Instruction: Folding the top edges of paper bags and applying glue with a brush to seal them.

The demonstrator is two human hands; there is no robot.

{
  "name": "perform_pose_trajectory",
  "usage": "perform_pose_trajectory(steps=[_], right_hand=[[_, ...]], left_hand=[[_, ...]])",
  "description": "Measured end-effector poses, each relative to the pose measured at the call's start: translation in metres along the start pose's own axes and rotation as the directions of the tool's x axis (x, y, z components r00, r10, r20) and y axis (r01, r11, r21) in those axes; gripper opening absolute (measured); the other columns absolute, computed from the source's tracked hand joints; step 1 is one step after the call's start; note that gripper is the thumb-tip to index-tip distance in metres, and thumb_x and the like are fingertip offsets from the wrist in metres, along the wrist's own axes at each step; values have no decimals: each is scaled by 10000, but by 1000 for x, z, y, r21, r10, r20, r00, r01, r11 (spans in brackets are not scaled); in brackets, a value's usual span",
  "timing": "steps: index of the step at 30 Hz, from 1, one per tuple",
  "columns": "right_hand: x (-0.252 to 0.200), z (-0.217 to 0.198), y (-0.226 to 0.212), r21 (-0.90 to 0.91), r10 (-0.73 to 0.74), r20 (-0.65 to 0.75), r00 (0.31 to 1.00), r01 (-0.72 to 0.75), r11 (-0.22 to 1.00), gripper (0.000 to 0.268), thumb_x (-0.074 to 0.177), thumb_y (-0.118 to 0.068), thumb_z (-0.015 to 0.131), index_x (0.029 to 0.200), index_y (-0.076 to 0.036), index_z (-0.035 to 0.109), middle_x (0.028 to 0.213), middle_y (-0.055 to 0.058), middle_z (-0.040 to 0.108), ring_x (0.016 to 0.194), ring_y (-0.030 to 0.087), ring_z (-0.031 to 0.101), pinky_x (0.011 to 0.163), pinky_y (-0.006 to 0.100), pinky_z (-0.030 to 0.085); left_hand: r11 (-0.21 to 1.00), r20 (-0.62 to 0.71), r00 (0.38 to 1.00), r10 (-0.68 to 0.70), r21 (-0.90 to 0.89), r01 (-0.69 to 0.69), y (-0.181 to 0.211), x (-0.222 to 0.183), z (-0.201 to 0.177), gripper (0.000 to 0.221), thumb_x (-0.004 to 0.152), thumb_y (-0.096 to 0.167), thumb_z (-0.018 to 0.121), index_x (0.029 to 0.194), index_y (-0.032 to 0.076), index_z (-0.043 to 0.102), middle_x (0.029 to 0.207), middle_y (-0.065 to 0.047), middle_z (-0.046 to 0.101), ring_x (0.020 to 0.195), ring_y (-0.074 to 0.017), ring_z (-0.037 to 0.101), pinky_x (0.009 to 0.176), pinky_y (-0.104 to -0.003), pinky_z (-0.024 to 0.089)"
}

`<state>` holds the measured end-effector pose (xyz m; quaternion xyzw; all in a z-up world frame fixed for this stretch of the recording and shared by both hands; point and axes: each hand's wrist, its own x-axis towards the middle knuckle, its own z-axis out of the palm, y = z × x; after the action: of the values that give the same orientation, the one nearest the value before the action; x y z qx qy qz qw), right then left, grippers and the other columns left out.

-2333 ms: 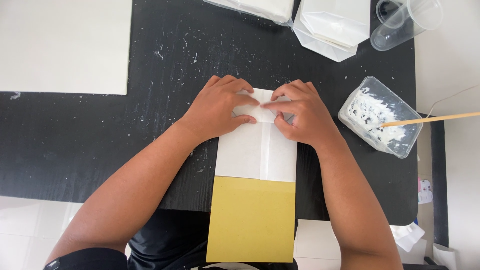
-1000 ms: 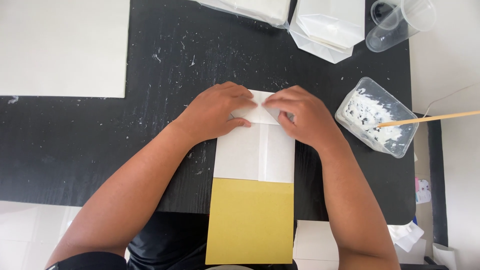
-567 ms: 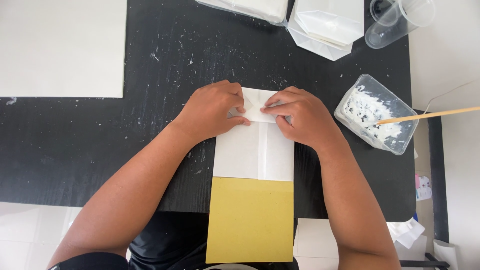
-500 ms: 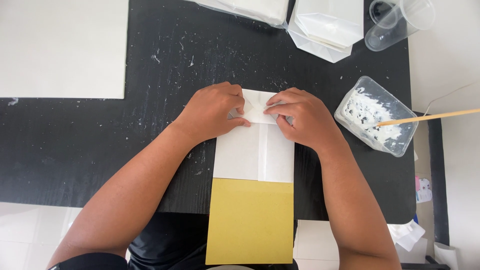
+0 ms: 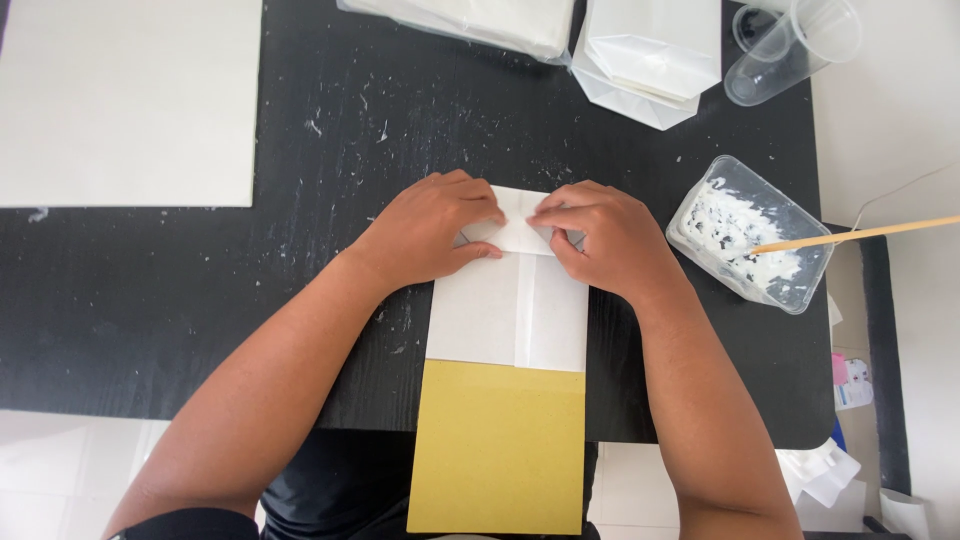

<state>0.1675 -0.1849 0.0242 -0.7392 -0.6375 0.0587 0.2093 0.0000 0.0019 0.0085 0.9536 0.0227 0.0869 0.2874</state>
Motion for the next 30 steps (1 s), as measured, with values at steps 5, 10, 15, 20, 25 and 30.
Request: perform_pose_trajectory(steps=[5, 10, 15, 20, 25, 30], right_hand=[[3, 12, 4, -70, -27, -74, 997, 22, 997, 176, 907, -80, 645, 942, -139, 807, 975, 13, 759, 1018, 212, 711, 874, 323, 522], [0, 19, 11, -76, -22, -41, 999, 19, 997, 142, 919, -118, 651, 931, -133, 792, 922, 22, 746, 991, 220, 709, 859, 336, 527], [5, 4, -8, 44, -61, -63, 996, 64, 997, 150, 929, -101, 653, 979, -104, 794, 998, 59, 771, 1049, 254, 710, 886, 351, 529], [-1, 10, 5, -26, 21, -25, 999, -21, 999, 148, 906, -112, 649, 896, -112, 796, 928, 41, 767, 980, 241, 718, 864, 346, 518], [0, 5, -3, -10, -22, -71, 997, 22, 1000, 209, 901, -67, 626, 964, -128, 815, 992, 35, 778, 1021, 245, 713, 869, 336, 519], [-5, 14, 21, -151, 99, -61, 993, -107, 983, 220, 829, -114, 612, 955, -172, 783, 890, -5, 727, 852, 204, 685, 788, 317, 527]], left_hand=[[1000, 0, 1000, 29, -5, -29, 1, -1, -3, 313, 862, 306, 811, 1118, 133, 762, 1093, -56, 752, 1120, -241, 666, 969, -372, 493], [999, 26, 1000, 17, -29, -16, 0, -2, 1, 314, 887, 321, 789, 1144, 142, 772, 1136, -57, 768, 1160, -240, 671, 1008, -372, 484], [998, 49, 997, 61, -26, -60, 7, -1, -4, 321, 928, 277, 731, 1223, 151, 747, 1232, -81, 748, 1260, -272, 625, 1069, -425, 441], [1000, 53, 998, 16, -24, -15, -3, 0, 6, 259, 887, 291, 785, 1107, 155, 781, 1100, -38, 773, 1136, -228, 680, 1010, -374, 475], [999, 42, 998, 43, -30, -42, 11, -1, -6, 345, 907, 294, 758, 1213, 135, 750, 1217, -68, 749, 1224, -251, 641, 1026, -389, 456], [999, 7, 999, -45, 30, 45, -6, -2, 5, 460, 820, 432, 840, 1173, 152, 744, 1141, -51, 723, 1165, -245, 638, 989, -387, 501]])
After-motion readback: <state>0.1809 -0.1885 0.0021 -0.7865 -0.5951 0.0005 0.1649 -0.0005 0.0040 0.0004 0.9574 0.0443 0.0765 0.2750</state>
